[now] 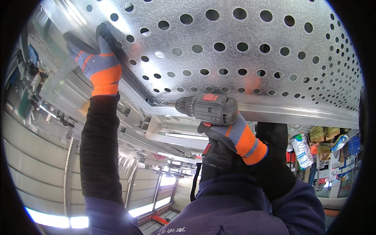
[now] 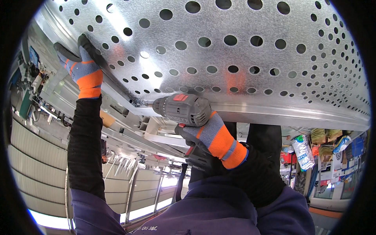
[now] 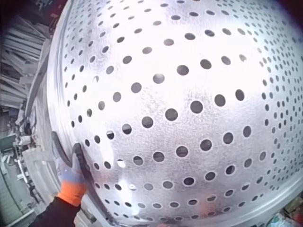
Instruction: The person lifts a perforated metal ceiling panel into place and secures it using a cordless drill. They drive multiple screws along the panel's edge to fasten it to the overhead structure.
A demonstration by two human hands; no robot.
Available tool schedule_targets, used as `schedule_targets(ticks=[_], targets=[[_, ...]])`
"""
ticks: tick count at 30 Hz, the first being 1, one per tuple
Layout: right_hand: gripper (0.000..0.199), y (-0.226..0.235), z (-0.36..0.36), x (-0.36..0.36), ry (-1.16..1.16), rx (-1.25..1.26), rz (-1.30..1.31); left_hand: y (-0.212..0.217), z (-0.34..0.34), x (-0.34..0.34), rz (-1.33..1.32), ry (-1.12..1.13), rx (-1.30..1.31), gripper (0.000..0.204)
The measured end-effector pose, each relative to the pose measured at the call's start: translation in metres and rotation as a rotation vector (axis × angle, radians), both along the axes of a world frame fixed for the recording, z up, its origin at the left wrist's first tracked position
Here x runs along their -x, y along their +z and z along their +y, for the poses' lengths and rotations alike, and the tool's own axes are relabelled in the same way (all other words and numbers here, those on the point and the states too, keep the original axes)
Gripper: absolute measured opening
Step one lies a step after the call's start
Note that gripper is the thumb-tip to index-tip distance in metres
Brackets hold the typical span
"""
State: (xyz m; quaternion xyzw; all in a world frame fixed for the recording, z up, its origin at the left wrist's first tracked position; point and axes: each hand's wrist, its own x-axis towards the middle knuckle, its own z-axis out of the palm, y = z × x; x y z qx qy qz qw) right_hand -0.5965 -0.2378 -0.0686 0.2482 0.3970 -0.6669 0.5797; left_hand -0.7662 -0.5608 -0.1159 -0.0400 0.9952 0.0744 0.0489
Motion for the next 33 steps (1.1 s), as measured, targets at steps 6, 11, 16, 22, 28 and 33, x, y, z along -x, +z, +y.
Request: schedule_targets(ticks=[6,11,16,22,28,33], targets=[[0.036,0.003,-0.002,0.003,-0.067,-0.007,-0.18,0.004,0.019,0.003,0.034,0.101,-0.095,0.099],[0.028,0.009,-0.001,0.011,-0.146,0.007,-0.249,0.005,0.017,0.001,0.026,0.104,-0.078,0.099],[0.021,0.01,0.001,0.015,-0.109,-0.013,-0.23,0.002,0.015,0.001,0.012,0.104,-0.068,0.098],[0.02,0.007,0.0,0.004,-0.146,-0.011,-0.267,0.001,0.015,0.0,-0.002,0.108,-0.063,0.098],[0.024,0.006,-0.001,0.009,-0.105,-0.002,-0.17,0.003,0.015,0.0,-0.008,0.118,-0.068,0.097],[0.036,0.003,-0.001,0.002,-0.023,-0.025,-0.063,0.005,0.016,0.001,-0.04,0.151,-0.075,0.097]])
